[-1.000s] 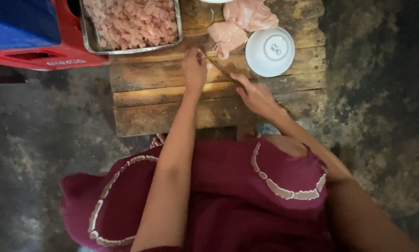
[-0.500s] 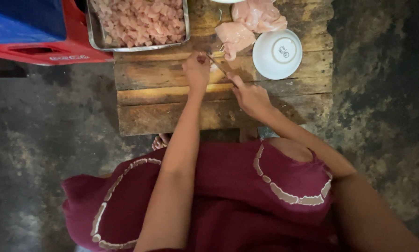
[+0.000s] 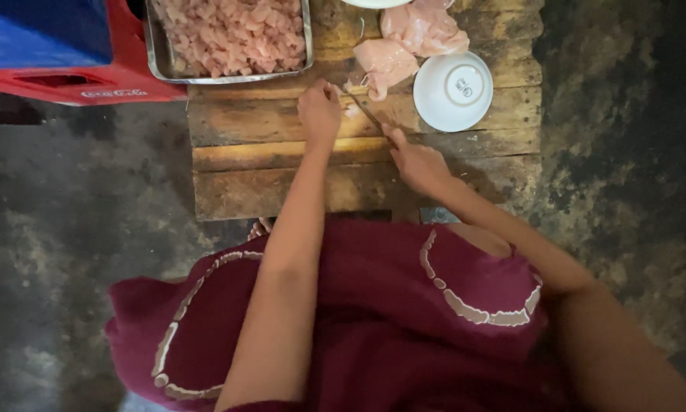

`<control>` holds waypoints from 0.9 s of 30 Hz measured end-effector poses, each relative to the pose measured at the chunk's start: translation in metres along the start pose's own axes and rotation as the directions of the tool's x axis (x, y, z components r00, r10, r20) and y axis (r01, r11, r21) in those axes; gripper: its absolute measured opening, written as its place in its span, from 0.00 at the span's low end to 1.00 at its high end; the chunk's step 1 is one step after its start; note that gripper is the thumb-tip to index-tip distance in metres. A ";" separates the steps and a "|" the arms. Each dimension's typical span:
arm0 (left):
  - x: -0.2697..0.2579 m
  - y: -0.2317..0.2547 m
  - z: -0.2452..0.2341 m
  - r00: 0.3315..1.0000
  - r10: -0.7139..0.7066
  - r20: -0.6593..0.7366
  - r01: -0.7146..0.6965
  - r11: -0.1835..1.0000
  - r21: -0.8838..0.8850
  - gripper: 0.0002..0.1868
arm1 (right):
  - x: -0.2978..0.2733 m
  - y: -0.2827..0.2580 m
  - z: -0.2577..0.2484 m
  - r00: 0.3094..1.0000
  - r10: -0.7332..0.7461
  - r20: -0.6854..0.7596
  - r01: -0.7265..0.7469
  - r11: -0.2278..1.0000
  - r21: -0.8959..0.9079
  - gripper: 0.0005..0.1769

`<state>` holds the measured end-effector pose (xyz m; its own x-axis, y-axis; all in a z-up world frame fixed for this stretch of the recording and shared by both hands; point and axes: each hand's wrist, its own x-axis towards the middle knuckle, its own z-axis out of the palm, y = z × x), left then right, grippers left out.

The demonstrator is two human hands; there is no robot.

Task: The person cuts raw chicken into small pieces on a wooden surface and places them into a metal tray. After finishing the first batch, they take more chicken from a white bowl and continue slicing it.

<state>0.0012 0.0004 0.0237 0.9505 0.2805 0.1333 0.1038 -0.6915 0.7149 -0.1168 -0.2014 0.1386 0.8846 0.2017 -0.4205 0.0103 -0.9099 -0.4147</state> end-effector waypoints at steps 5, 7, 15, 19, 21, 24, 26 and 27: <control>0.001 -0.033 -0.007 0.991 0.136 0.006 -0.132 0.967 -0.218 0.10 | -0.015 0.011 -0.002 0.980 -0.104 -0.172 0.127 0.984 0.127 0.26; -0.005 -0.024 -0.034 0.992 0.122 -0.026 -0.124 0.921 -0.368 0.14 | -0.012 0.007 -0.003 0.947 -0.163 -0.278 0.217 0.960 0.176 0.26; -0.005 -0.028 -0.017 0.976 -0.073 0.204 0.073 0.997 0.006 0.17 | -0.009 0.010 0.014 0.908 -0.275 -0.315 0.316 0.945 0.087 0.27; -0.012 -0.009 0.010 0.922 0.319 0.218 -0.342 0.937 0.075 0.12 | -0.028 0.023 0.014 0.954 -0.024 -0.298 0.123 0.939 0.320 0.26; -0.015 -0.013 0.030 0.819 0.297 0.491 -0.417 0.896 0.152 0.09 | -0.033 0.044 0.035 0.841 -0.074 -0.535 0.348 0.831 0.433 0.25; -0.018 -0.030 0.044 0.742 0.370 0.559 -0.512 0.851 0.116 0.05 | -0.040 0.051 0.051 0.851 0.014 -0.525 0.281 0.831 0.479 0.25; -0.004 -0.029 0.019 0.749 0.276 0.602 -0.163 0.958 -0.237 0.07 | -0.038 0.049 0.054 0.865 0.090 -0.493 0.222 0.814 0.537 0.25; 0.000 -0.028 0.009 0.707 0.208 0.676 0.247 0.823 -0.511 0.10 | -0.040 0.049 0.056 0.875 0.173 -0.453 0.152 0.788 0.596 0.25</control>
<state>0.0011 0.0137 -0.0020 0.8912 -0.3960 -0.2213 0.1706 -0.1596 0.9723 -0.1778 -0.2340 0.0898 0.9866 -0.1453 -0.0742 -0.1349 -0.4706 -0.8720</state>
